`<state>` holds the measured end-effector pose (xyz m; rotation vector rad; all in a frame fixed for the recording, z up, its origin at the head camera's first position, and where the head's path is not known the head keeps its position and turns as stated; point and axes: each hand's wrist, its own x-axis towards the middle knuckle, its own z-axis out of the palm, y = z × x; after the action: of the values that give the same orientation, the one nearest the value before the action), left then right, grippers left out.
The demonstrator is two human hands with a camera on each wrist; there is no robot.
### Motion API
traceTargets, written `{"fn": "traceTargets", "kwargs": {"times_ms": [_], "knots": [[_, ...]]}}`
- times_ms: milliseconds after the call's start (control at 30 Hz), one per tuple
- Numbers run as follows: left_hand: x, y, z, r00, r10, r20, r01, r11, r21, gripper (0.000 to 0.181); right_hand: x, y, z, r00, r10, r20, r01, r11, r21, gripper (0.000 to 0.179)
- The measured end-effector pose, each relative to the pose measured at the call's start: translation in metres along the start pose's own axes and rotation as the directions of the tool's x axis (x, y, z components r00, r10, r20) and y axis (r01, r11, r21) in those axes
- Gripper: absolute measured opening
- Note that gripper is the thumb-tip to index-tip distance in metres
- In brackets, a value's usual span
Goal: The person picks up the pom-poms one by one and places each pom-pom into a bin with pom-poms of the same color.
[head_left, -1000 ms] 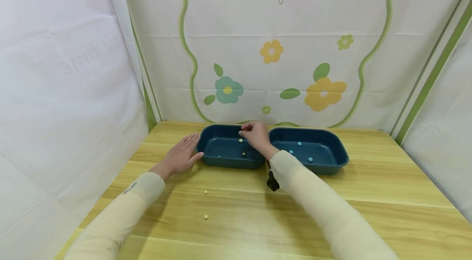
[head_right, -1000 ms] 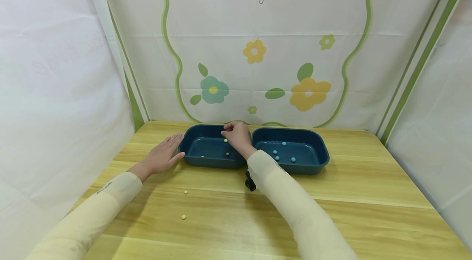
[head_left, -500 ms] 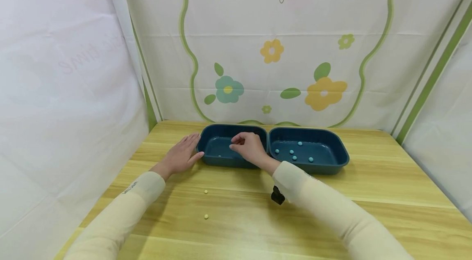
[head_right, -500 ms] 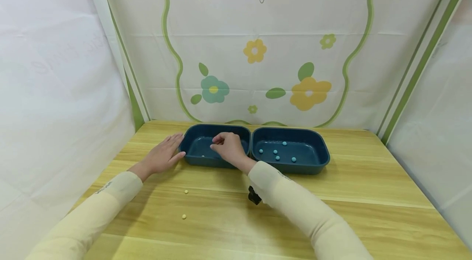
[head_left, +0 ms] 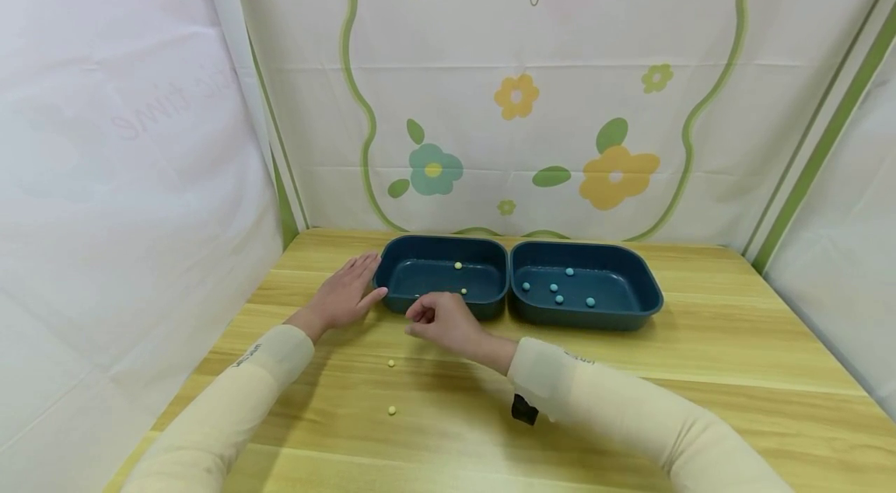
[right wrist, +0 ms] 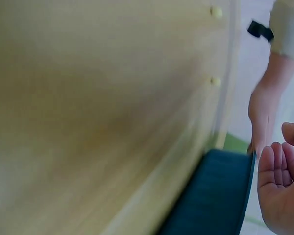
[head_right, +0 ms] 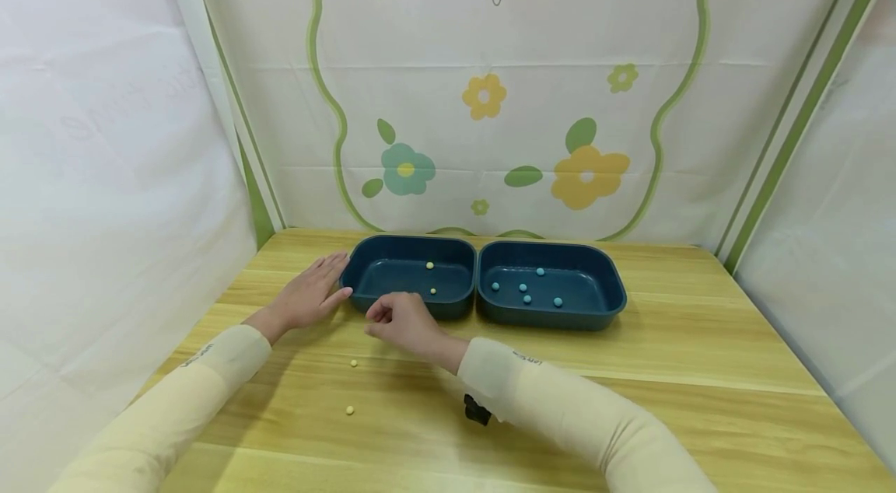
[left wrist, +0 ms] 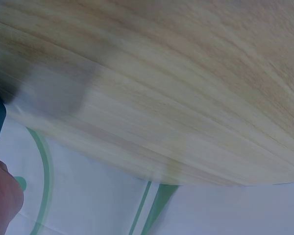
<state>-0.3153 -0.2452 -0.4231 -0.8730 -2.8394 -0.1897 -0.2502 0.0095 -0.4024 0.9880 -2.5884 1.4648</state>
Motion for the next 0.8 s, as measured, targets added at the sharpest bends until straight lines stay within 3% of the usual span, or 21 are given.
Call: {"fn": "traceTargets", "kwargs": {"times_ms": [200, 433, 800], "knots": [[0.000, 0.001, 0.000, 1.000, 0.000, 0.003, 0.000, 1.000, 0.003, 0.069, -0.008, -0.005, 0.015, 0.995, 0.014, 0.098, -0.019, 0.999, 0.043, 0.012], [0.000, 0.000, 0.000, 1.000, 0.002, 0.005, -0.002, 1.000, -0.002, 0.069, -0.017, -0.011, 0.029, 0.981, 0.053, 0.186, -0.059, 0.998, 0.026, 0.009], [-0.001, 0.000, -0.001, 1.000, 0.001, 0.009, -0.001, 1.000, -0.008, 0.068, -0.033, -0.012, 0.047, 0.937, 0.022, 0.348, -0.039, 0.998, 0.044, 0.009]]}}
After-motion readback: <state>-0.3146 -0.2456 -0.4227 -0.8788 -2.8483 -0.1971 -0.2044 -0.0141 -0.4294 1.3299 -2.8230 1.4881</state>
